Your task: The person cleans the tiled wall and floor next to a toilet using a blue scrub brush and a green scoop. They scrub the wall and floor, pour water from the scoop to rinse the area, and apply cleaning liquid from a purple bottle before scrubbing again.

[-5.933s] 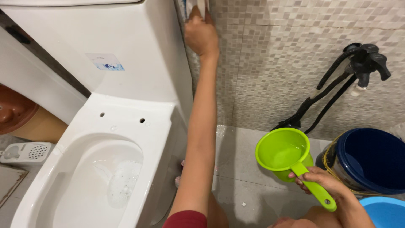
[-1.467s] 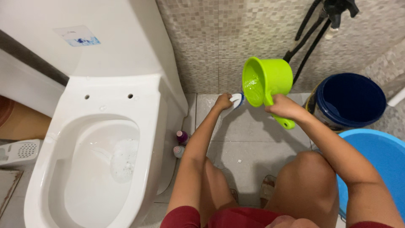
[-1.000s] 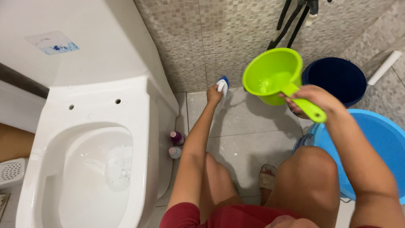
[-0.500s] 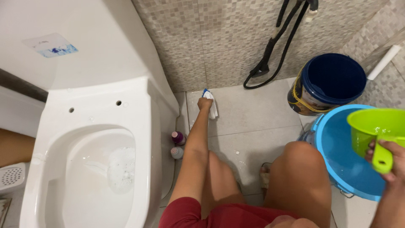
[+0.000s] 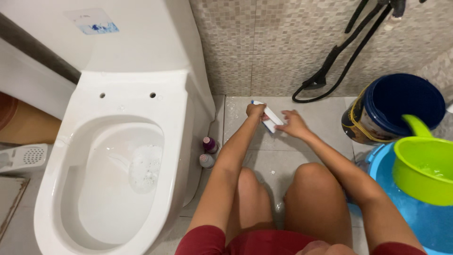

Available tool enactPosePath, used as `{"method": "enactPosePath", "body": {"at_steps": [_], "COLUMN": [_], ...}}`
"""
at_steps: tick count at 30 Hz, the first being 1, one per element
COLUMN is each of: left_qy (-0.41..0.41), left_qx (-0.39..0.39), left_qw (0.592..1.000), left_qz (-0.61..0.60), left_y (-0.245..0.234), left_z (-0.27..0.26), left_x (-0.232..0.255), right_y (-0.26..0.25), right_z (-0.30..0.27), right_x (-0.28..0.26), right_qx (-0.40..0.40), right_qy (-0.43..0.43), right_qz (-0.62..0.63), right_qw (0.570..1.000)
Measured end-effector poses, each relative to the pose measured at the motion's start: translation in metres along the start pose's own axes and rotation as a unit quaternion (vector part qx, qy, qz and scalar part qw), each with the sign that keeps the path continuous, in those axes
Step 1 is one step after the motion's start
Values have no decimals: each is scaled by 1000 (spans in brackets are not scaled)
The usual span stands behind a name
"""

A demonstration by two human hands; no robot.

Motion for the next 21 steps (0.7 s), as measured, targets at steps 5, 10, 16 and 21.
{"method": "enactPosePath", "body": {"at_steps": [5, 10, 16, 21], "left_qy": [1, -14, 44, 170], "left_qx": [-16, -166, -229, -187], "left_qw": [1000, 946, 868, 811], "left_qz": [-7, 276, 439, 528], "left_y": [-13, -53, -120, -139], "left_z": [11, 10, -32, -101], "left_x": [-12, -15, 50, 100], "right_y": [55, 74, 43, 99], "right_z": [25, 46, 93, 167], "right_x": [-16, 31, 105, 52], "right_qx": [-34, -57, 90, 43], "right_qy": [-13, 23, 217, 110], "right_qz": [-6, -100, -85, -164], "right_qw": [999, 993, 968, 979]}}
Point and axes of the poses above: each hand's wrist, its own z-axis towards the middle knuckle, its own y-axis out of the palm, x = y × z, the point moved 2 cm from there along z, towards the middle knuckle, and after that the axes turned 15 degrees about y, right-handed, at the moved point
